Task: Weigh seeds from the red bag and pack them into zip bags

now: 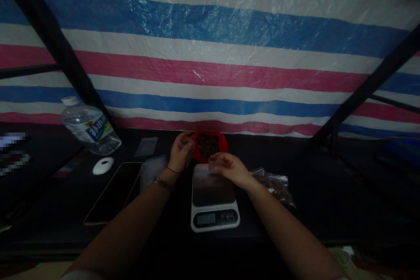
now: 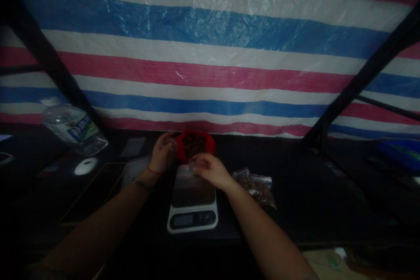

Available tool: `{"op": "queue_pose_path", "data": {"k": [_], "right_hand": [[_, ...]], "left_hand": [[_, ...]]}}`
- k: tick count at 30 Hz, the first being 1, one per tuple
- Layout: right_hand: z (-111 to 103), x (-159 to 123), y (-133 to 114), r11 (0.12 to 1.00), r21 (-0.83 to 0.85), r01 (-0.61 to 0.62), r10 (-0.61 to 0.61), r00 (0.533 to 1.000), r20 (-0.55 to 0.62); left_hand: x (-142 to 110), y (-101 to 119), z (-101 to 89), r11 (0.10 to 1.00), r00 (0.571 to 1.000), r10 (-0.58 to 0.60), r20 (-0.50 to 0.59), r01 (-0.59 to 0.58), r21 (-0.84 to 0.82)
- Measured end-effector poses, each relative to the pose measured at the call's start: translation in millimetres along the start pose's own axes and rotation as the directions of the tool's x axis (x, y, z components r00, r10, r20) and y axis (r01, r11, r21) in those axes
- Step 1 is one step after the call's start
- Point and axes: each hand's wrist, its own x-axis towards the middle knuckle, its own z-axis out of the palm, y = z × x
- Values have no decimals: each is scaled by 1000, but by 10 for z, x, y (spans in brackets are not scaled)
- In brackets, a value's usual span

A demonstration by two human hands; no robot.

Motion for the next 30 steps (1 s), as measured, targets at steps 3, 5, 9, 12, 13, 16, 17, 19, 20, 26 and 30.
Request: {"op": "queue_pose_path", "data": {"k": [3,5,9,12,13,16,17,19,20,26,30], "right_hand": [[0,10,29,892,-413,184,-149,982,114],[-7,15,31,824,-511,244,-164,966,198],[-33,3,17,789,-554,264,-160,960,230],[-72,-3,-23,796,-549,255,-217,967,134],[-89,5,-52,801,-538,263,-256,963,89],[-135,84,-217,797,-515,316,-382,924,-25],[-145,129,-301,786,-515,342,-415,909,-29],[-153,244,-502,748,-522,411,-444,893,66],[-152,310,-610,731,-524,438,-438,889,132],[-163,637,-1125,722,-473,506,-256,829,497],[-236,659,-1323,762,-444,472,-298,864,406]], "left_hand": [[1,-55,-15,999,999,-15,-37,17,34],[-4,-50,-13,998,997,-67,-42,67,13],[-25,43,30,980,984,-177,39,179,-88],[-40,154,80,956,966,-219,134,240,-167],[-46,192,98,948,960,-228,164,258,-188],[-81,288,157,919,920,-260,292,329,-219],[-100,313,183,908,896,-280,344,364,-209],[-143,352,247,886,840,-324,436,431,-172],[-165,370,286,875,814,-345,467,459,-154],[-230,623,495,854,755,-391,527,510,-98],[-304,1046,305,933,872,-341,351,270,237]]}}
